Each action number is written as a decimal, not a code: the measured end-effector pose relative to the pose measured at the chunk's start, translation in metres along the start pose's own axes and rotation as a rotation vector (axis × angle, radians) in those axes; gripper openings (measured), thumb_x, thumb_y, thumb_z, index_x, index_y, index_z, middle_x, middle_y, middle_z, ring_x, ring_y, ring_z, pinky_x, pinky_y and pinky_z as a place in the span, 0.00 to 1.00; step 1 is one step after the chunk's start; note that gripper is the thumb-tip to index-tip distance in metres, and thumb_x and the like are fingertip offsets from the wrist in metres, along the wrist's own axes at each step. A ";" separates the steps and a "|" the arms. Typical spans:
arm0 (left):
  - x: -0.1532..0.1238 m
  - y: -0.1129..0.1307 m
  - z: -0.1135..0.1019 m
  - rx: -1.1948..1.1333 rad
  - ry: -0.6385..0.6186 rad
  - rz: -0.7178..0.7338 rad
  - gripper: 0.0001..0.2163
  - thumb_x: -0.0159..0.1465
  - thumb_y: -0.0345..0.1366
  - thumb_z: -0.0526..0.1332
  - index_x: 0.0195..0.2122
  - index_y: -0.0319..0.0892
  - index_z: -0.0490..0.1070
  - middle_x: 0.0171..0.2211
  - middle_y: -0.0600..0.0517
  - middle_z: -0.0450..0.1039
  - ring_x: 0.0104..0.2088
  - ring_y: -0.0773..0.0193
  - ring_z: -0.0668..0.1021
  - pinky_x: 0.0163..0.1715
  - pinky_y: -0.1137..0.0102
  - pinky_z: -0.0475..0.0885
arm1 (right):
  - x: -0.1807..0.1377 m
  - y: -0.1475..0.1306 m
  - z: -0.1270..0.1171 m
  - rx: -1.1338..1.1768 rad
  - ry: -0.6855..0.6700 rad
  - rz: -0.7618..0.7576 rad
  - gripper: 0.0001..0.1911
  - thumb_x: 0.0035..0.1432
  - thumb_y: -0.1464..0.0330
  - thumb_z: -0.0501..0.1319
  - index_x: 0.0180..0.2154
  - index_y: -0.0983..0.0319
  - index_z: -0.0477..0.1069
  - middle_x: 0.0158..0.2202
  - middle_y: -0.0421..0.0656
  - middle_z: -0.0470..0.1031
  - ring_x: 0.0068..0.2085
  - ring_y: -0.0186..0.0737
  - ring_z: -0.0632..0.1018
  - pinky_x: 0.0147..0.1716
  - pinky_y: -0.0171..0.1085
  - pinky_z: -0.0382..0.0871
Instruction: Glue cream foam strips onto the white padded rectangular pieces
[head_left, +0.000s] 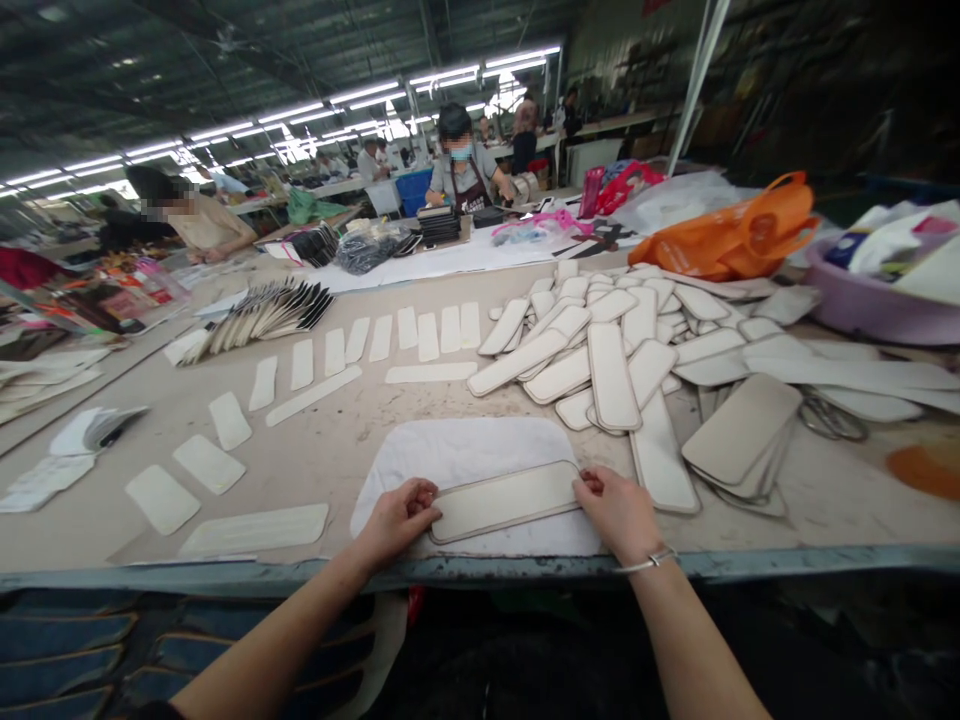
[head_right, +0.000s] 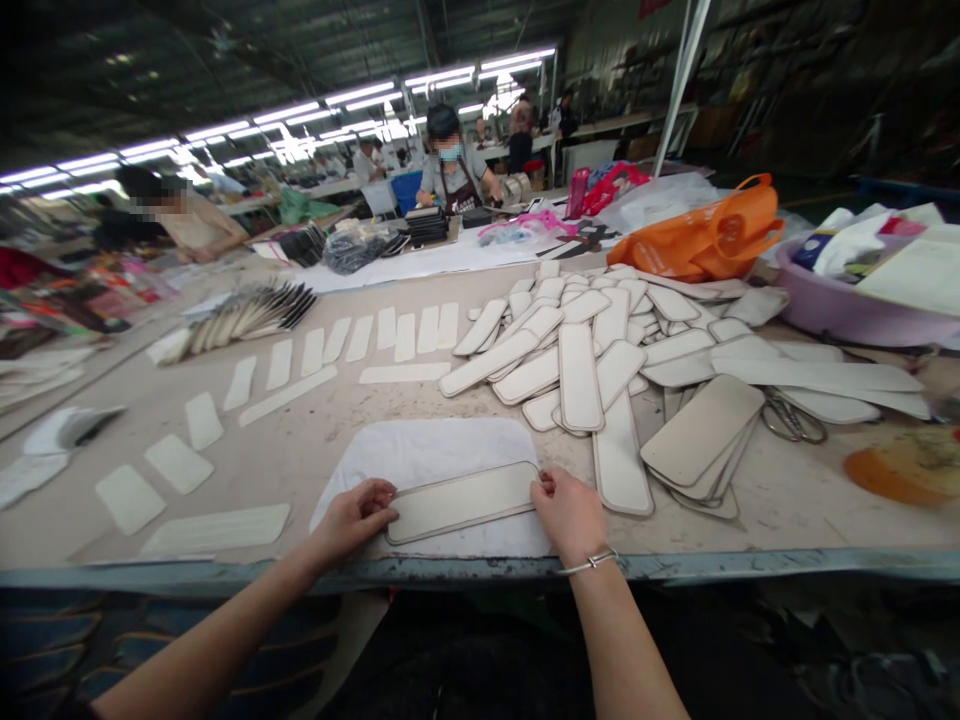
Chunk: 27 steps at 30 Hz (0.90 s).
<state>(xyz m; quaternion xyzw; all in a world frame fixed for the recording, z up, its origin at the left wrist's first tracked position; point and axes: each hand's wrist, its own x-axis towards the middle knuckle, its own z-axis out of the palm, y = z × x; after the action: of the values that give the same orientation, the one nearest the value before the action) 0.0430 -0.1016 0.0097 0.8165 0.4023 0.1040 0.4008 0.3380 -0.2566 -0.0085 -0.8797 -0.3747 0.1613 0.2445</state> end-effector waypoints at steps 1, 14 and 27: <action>0.001 0.002 0.000 0.036 0.011 -0.022 0.12 0.57 0.39 0.59 0.41 0.42 0.65 0.30 0.53 0.71 0.28 0.66 0.74 0.31 0.71 0.69 | 0.000 0.000 0.000 -0.003 0.000 -0.003 0.11 0.53 0.63 0.56 0.36 0.58 0.74 0.29 0.39 0.78 0.34 0.39 0.77 0.33 0.36 0.63; 0.016 0.028 -0.005 0.376 -0.076 -0.117 0.05 0.55 0.33 0.58 0.33 0.42 0.65 0.25 0.54 0.72 0.30 0.63 0.74 0.30 0.71 0.63 | -0.001 0.000 0.000 -0.012 0.016 -0.022 0.11 0.53 0.65 0.55 0.36 0.58 0.74 0.30 0.40 0.78 0.33 0.39 0.77 0.32 0.35 0.62; 0.009 0.003 0.001 0.336 0.047 -0.052 0.13 0.56 0.45 0.56 0.39 0.44 0.64 0.27 0.56 0.70 0.25 0.65 0.74 0.28 0.70 0.66 | -0.002 -0.005 -0.001 0.028 0.037 -0.019 0.12 0.53 0.68 0.54 0.36 0.59 0.75 0.29 0.41 0.78 0.32 0.37 0.76 0.33 0.33 0.62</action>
<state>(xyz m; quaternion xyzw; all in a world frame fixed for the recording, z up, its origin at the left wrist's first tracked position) 0.0507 -0.0966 0.0097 0.8588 0.4442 0.0438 0.2516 0.3343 -0.2553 -0.0051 -0.8754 -0.3760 0.1480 0.2654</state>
